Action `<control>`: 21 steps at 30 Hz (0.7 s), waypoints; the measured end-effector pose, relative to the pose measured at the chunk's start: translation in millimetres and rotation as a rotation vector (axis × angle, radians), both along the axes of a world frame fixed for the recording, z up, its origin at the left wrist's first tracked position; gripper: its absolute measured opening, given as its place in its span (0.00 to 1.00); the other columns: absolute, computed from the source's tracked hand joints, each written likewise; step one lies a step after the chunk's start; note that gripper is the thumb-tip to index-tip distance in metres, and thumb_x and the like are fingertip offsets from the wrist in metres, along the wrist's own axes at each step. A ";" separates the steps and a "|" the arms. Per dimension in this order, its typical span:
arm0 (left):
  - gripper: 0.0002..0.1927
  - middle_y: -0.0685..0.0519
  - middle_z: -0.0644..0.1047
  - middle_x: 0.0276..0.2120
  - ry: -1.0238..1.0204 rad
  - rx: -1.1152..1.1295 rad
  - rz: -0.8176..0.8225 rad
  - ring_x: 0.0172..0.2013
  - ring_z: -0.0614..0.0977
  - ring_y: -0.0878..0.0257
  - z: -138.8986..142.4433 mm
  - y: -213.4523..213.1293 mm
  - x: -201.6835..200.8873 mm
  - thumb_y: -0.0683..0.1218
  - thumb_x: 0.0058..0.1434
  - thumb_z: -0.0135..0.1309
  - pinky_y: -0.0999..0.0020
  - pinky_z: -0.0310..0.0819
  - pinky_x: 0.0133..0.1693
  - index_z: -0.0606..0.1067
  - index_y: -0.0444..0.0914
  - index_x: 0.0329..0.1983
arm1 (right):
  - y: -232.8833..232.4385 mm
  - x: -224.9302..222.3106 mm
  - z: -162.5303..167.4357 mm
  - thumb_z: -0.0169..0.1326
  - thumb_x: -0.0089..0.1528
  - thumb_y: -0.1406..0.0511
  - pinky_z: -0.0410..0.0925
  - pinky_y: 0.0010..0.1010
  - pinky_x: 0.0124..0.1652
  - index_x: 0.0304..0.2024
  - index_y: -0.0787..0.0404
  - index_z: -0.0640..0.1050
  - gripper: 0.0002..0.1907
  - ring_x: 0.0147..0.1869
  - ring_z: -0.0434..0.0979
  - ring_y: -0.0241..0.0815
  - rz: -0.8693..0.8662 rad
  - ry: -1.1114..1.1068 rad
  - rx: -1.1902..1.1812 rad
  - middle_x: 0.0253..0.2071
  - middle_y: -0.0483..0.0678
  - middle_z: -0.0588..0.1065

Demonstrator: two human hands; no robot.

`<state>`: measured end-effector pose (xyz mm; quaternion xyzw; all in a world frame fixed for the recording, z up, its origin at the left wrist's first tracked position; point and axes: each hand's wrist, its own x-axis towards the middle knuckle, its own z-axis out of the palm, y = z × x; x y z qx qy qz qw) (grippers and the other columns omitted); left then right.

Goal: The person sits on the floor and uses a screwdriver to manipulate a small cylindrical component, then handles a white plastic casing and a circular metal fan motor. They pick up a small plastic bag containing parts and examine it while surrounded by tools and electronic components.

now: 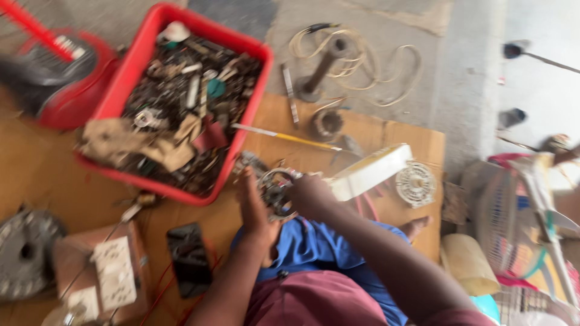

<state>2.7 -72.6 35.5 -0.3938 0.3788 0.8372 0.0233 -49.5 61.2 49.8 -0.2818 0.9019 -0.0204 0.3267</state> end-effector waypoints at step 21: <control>0.38 0.48 0.73 0.55 -0.205 0.186 0.016 0.53 0.79 0.44 23.5 9.4 -6.1 0.72 0.54 0.52 0.30 0.77 0.40 0.66 0.45 0.59 | -17.2 -5.5 15.1 0.51 0.62 0.60 0.75 0.48 0.44 0.40 0.69 0.79 0.17 0.42 0.82 0.63 -0.669 -0.060 -0.157 0.35 0.67 0.78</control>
